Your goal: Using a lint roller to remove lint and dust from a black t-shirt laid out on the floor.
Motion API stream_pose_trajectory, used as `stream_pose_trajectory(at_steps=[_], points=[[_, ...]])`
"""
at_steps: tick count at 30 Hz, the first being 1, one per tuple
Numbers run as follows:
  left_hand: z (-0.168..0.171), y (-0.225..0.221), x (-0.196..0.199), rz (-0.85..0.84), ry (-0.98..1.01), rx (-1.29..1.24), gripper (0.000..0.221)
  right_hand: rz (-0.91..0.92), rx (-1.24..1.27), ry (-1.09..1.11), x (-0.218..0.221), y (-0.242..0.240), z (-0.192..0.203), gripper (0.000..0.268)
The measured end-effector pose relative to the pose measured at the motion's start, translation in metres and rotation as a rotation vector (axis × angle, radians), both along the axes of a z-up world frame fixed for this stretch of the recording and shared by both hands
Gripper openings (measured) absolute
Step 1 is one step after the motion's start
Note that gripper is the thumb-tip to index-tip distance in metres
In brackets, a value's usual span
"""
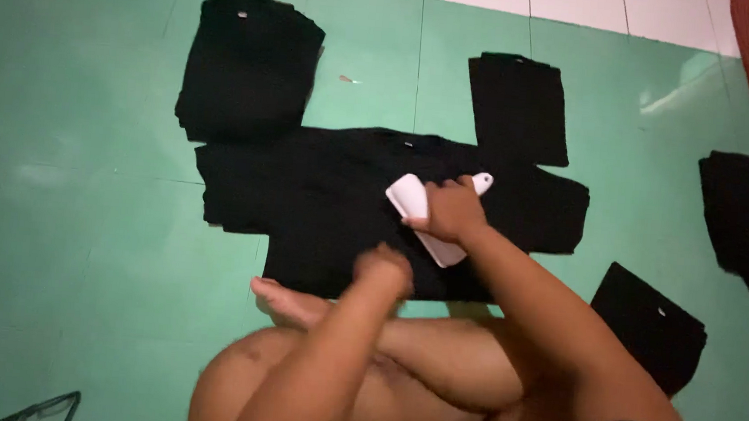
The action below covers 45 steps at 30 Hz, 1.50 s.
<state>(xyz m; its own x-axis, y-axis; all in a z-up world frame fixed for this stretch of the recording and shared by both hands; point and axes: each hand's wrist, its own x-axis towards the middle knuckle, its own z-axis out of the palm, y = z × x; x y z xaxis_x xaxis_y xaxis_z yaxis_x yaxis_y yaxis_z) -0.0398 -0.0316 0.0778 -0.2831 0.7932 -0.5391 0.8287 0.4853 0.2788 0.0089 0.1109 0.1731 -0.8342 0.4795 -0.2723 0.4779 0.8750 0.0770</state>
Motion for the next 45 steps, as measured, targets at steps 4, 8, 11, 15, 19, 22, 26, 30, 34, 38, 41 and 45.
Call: stream_pose_trajectory(at_steps=[4,8,11,15,19,22,26,30,34,38,41,45], points=[[-0.08,-0.007,-0.083,0.342,-0.005,-0.085,0.048,-0.349,-0.141,-0.104,0.053,0.019,0.003,0.069],[-0.176,-0.041,-0.181,0.525,-0.078,-0.688,0.046,-0.683,-0.231,0.023,0.087,0.029,0.005,0.082],[-0.163,-0.052,-0.203,0.578,0.004,-0.567,0.046,-0.757,-0.215,0.071,0.092,0.045,0.006,0.085],[0.037,-0.084,-0.159,0.617,0.12,-0.417,0.047,-0.881,-0.209,0.127,0.106,0.06,-0.006,0.088],[0.005,-0.073,-0.153,0.558,0.277,-0.068,0.04,-0.794,-0.201,0.212,0.083,0.05,-0.001,0.078],[-0.029,-0.071,-0.15,0.47,0.251,0.076,0.08,-0.733,-0.298,0.215,0.076,0.04,-0.009,0.084],[-0.008,-0.074,-0.143,0.698,0.216,-0.213,0.041,-0.738,-0.358,0.052,0.079,0.028,-0.002,0.085],[0.029,-0.09,-0.148,0.725,0.083,-0.487,0.047,-0.776,-0.383,0.129,0.077,0.018,0.042,0.088],[0.037,-0.088,-0.157,0.768,0.022,-0.605,0.051,-0.775,-0.36,0.095,0.086,0.019,0.038,0.088],[0.037,-0.086,-0.155,0.768,0.039,-0.685,0.053,-0.808,-0.279,0.073,0.088,0.038,0.005,0.085],[0.042,-0.085,-0.147,0.71,0.091,-0.681,0.05,-0.804,-0.266,0.071,0.094,0.036,-0.005,0.082],[0.038,-0.077,-0.148,0.626,0.122,-0.784,0.048,-0.814,-0.266,0.08,0.091,0.039,-0.007,0.091]])
